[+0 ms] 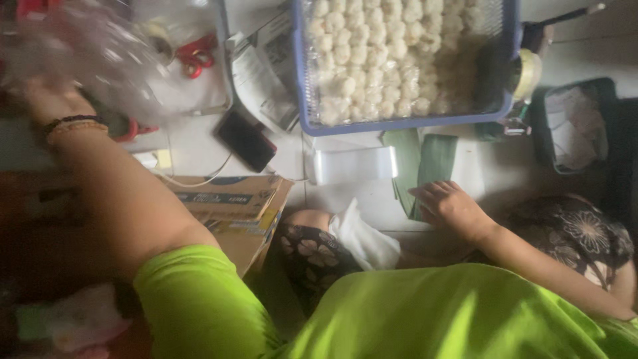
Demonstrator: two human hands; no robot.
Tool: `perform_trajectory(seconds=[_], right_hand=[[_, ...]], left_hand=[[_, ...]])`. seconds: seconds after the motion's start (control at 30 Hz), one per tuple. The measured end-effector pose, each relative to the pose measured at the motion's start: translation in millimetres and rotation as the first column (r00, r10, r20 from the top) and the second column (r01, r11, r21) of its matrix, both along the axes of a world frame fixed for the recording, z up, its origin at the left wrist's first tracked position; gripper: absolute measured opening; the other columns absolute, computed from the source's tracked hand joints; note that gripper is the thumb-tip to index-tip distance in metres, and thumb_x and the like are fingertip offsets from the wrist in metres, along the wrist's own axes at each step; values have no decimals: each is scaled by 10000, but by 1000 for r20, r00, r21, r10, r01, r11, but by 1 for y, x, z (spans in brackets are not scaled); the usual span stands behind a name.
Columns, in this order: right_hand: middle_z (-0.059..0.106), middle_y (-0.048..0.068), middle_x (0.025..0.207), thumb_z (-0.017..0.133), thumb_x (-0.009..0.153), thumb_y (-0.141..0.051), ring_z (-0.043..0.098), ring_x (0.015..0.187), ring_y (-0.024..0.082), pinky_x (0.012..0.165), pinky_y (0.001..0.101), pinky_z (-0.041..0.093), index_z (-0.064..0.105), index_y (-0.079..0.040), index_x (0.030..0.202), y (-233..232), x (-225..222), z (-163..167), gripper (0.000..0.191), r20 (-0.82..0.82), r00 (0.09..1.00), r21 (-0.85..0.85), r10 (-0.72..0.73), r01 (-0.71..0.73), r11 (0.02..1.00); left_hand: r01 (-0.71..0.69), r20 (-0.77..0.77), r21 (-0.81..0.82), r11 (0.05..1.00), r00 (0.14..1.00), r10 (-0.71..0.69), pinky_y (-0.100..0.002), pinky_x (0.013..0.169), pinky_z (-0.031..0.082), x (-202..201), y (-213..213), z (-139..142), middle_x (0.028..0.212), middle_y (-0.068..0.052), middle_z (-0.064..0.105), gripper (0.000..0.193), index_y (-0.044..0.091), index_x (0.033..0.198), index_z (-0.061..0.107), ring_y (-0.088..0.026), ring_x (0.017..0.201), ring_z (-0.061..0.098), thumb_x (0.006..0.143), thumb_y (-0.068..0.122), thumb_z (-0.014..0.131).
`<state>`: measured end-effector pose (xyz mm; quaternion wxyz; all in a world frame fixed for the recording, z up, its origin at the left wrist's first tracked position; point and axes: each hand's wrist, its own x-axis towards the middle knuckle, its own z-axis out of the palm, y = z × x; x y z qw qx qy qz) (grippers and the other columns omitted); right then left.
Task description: The person sits on the floor and repeatedly wraps small white food items in green leaves, then places them into small white paper sleeves. The person handles the items one at a time and stacks the finished packages in a nearby box.
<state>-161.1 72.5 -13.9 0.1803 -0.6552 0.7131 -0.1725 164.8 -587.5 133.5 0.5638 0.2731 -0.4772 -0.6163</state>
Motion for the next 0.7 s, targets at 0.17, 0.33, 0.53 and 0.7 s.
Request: perform_trajectory(seconds=[0.17, 0.33, 0.53, 0.7], right_hand=[[675, 83, 1112, 717, 798, -157, 646, 1018, 252, 896, 406, 508, 627, -93, 1269, 10, -3, -8, 484, -52, 998, -22, -30, 29, 999], [678, 85, 1144, 723, 753, -182, 648, 1044, 268, 880, 419, 506, 639, -94, 1270, 28, 0, -22, 530, -14, 995, 27, -94, 94, 995], [705, 130, 1146, 697, 934, -373, 667, 1082, 314, 965, 414, 549, 721, -120, 1140, 35, -22, -56, 326, 149, 778, 430, -610, 504, 749], [665, 169, 1109, 834, 753, -488, 613, 1085, 355, 856, 489, 503, 663, -50, 1022, 1, -10, -75, 542, -63, 614, 221, -787, 778, 589]], left_hand=[[-216, 80, -88, 972, 972, 223, -657, 992, 554, -57, -2, -5, 1265, -419, 587, 870, -222, 1350, 485, -574, 1152, 642, 790, 311, 882], [217, 861, -177, 960, -439, 258, -593, 1169, 225, -82, 58, -15, 1613, -355, 182, 1364, -18, 1558, 14, -518, 1472, 232, 768, 630, 916], [-34, 956, -284, 958, 60, 286, -481, 1256, 282, -80, 75, -6, 1688, -246, 204, 1091, 64, 1640, 35, -377, 1536, 317, 919, 367, 795], [-223, 637, -333, 916, 663, 393, -443, 1313, 341, -110, 116, -29, 1712, -210, 277, 787, 73, 1653, 190, -328, 1570, 388, 1029, 77, 670]])
